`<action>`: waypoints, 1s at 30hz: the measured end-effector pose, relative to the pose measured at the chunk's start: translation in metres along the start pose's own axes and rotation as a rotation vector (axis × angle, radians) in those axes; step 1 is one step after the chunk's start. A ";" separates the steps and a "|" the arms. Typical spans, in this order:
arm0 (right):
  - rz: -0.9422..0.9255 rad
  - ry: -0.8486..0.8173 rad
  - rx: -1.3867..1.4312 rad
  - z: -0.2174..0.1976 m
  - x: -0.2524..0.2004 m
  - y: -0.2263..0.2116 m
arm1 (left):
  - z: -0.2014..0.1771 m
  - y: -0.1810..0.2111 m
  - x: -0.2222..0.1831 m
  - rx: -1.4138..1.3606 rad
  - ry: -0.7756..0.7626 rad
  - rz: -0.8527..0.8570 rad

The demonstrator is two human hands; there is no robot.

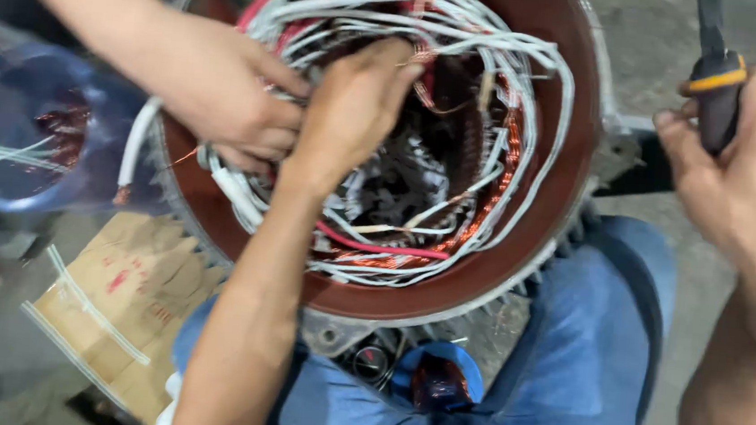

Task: Connecting and organizing wires inside an electric motor stator using pliers

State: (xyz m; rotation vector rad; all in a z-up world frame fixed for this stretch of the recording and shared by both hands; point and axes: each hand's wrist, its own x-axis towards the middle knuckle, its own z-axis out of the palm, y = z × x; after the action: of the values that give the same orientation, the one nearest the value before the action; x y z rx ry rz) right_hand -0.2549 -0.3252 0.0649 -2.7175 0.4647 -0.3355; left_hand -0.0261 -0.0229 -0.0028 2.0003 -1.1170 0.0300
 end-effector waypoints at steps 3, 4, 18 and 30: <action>-0.009 -0.090 -0.458 0.013 0.001 0.095 | -0.001 -0.007 -0.004 0.067 -0.012 -0.013; 0.009 -0.093 -0.478 0.020 -0.012 0.097 | 0.002 -0.003 -0.004 0.043 -0.017 -0.002; -0.125 0.107 -0.225 0.065 -0.035 0.104 | -0.006 0.005 -0.002 0.142 -0.064 -0.095; 0.158 0.645 0.903 0.053 0.039 0.135 | -0.006 -0.004 -0.006 0.132 -0.044 -0.019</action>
State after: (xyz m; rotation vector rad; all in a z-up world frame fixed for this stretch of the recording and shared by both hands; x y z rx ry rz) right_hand -0.2406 -0.4413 -0.0292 -1.6487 0.5170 -1.0811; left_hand -0.0251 -0.0138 -0.0034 2.1377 -1.1504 0.0516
